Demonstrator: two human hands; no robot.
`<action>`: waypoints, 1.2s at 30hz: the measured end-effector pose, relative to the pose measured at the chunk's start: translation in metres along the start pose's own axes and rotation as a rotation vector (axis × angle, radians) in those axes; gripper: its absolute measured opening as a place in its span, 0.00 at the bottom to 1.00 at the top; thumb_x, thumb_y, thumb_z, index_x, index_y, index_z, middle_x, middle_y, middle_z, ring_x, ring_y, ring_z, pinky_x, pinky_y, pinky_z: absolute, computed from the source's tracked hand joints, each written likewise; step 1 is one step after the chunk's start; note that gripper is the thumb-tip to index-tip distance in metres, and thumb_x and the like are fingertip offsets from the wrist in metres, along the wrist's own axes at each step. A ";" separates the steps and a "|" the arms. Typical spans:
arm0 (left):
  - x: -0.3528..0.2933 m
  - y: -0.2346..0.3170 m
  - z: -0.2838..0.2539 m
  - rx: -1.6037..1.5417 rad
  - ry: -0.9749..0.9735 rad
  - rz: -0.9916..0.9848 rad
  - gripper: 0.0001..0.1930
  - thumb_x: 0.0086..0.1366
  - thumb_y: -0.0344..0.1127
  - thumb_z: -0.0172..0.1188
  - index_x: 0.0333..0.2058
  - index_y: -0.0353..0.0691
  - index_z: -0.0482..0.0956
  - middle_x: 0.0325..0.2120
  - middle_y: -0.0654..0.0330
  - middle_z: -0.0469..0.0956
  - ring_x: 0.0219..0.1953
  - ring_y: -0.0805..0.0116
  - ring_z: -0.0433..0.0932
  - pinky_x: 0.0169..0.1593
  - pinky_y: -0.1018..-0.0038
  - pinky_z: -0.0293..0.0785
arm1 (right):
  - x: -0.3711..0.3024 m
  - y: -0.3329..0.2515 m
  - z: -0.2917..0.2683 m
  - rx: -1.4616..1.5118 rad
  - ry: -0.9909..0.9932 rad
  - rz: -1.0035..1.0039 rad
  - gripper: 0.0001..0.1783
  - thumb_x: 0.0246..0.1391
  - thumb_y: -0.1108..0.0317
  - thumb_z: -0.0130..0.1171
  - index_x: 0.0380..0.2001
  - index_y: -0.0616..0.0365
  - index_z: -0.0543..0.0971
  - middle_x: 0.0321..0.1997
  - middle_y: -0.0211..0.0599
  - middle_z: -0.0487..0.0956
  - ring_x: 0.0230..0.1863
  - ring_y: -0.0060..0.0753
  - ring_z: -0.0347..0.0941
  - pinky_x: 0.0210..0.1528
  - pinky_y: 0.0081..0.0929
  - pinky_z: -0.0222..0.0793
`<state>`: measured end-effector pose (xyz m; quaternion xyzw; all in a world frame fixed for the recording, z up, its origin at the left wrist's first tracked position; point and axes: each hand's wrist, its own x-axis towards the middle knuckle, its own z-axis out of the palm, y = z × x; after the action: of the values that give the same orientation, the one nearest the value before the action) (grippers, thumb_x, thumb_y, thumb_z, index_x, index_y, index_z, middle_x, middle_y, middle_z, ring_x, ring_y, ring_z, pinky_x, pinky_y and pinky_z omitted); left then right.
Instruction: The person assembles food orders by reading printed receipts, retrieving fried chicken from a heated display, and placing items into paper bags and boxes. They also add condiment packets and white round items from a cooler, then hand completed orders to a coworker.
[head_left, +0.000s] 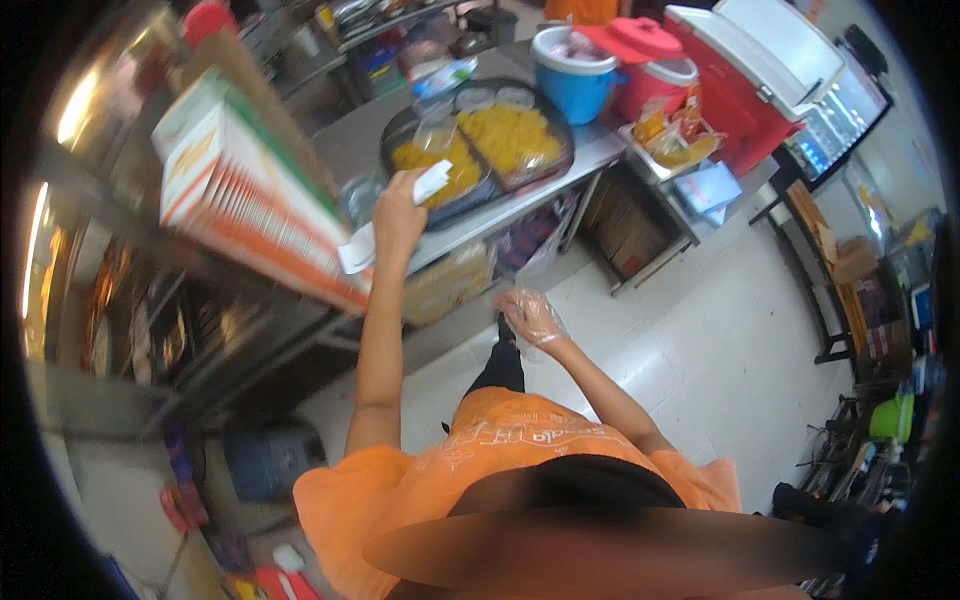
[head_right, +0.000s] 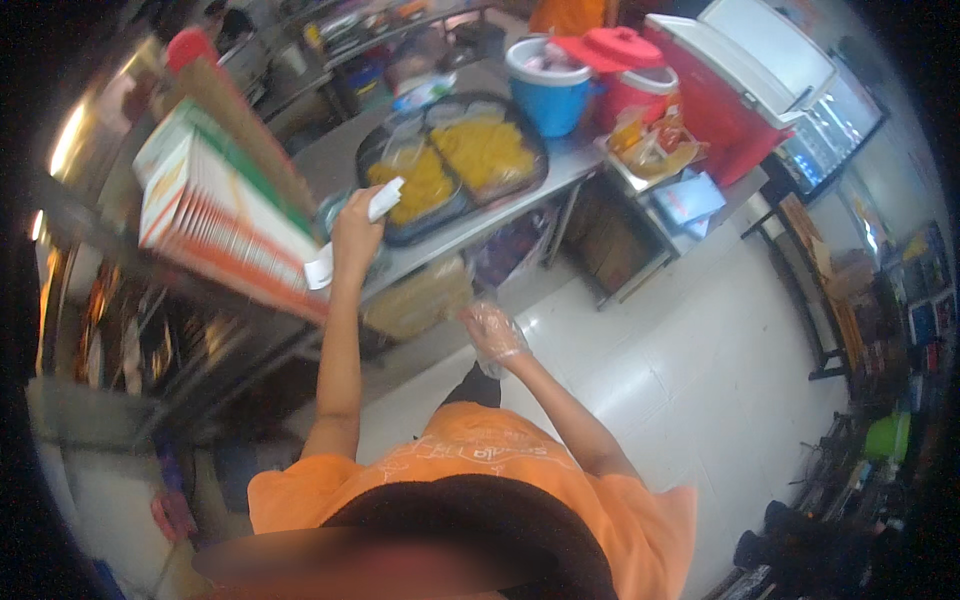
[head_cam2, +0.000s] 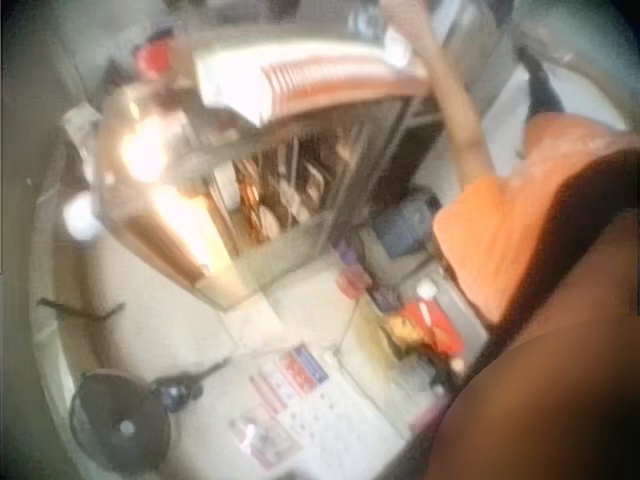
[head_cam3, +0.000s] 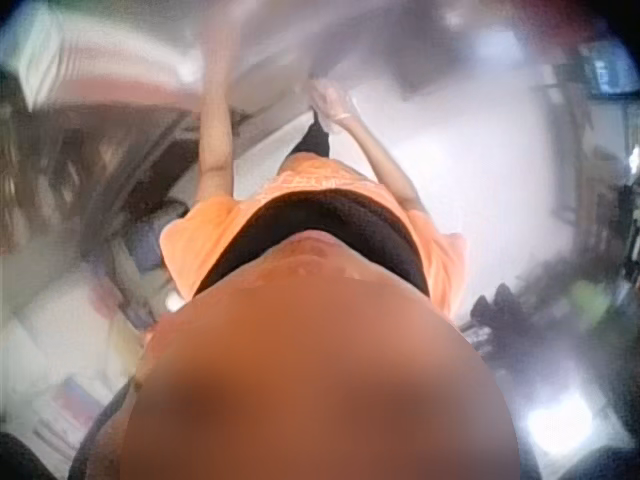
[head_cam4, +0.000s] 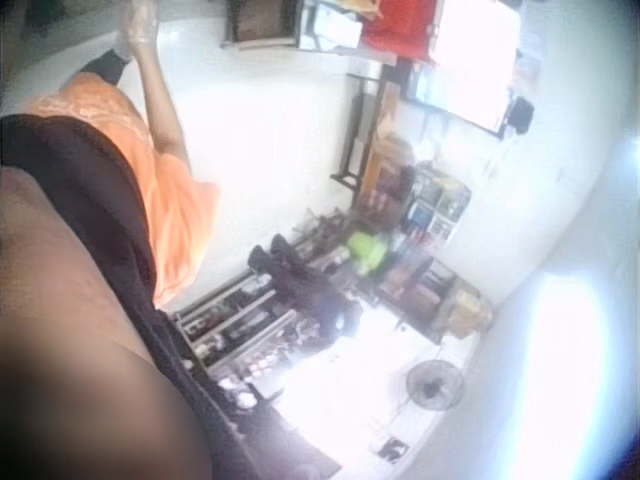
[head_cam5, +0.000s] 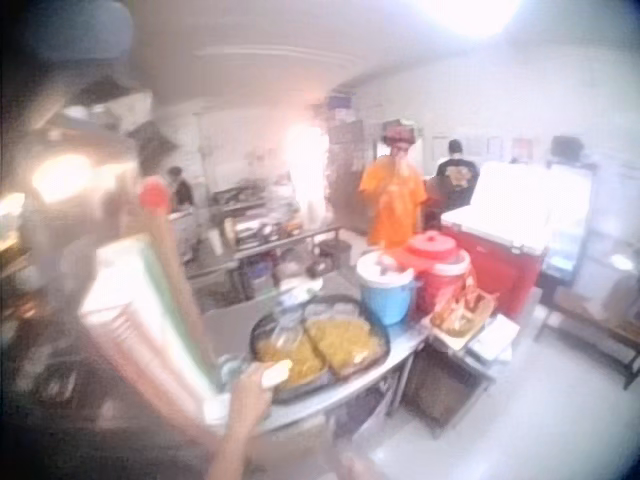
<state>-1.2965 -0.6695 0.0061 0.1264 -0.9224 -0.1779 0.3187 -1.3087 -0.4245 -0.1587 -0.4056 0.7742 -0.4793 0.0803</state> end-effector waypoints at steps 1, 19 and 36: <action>0.031 -0.011 0.019 0.033 -0.017 -0.006 0.23 0.47 0.23 0.56 0.46 0.41 0.74 0.43 0.52 0.74 0.44 0.50 0.74 0.45 0.61 0.71 | 0.015 0.010 -0.014 -0.016 0.038 0.013 0.09 0.52 0.68 0.52 0.34 0.58 0.79 0.36 0.46 0.79 0.40 0.50 0.74 0.44 0.40 0.69; 0.294 -0.054 0.102 0.350 -0.109 0.136 0.14 0.44 0.22 0.59 0.32 0.44 0.79 0.30 0.57 0.79 0.34 0.53 0.77 0.38 0.61 0.71 | 0.333 0.079 -0.249 0.124 0.177 -0.043 0.07 0.53 0.72 0.55 0.34 0.60 0.80 0.32 0.40 0.81 0.35 0.33 0.77 0.40 0.30 0.71; 0.518 0.066 0.317 0.122 -0.155 0.371 0.08 0.46 0.29 0.60 0.28 0.45 0.78 0.27 0.60 0.74 0.31 0.57 0.77 0.32 0.63 0.73 | 0.624 0.211 -0.392 0.053 -0.075 -0.096 0.21 0.38 0.75 0.62 0.42 0.58 0.77 0.37 0.39 0.79 0.37 0.33 0.75 0.40 0.31 0.71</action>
<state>-1.9017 -0.7106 0.0818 -0.0407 -0.9607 -0.0689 0.2657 -2.0365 -0.5542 0.0427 -0.4575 0.7373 -0.4876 0.0968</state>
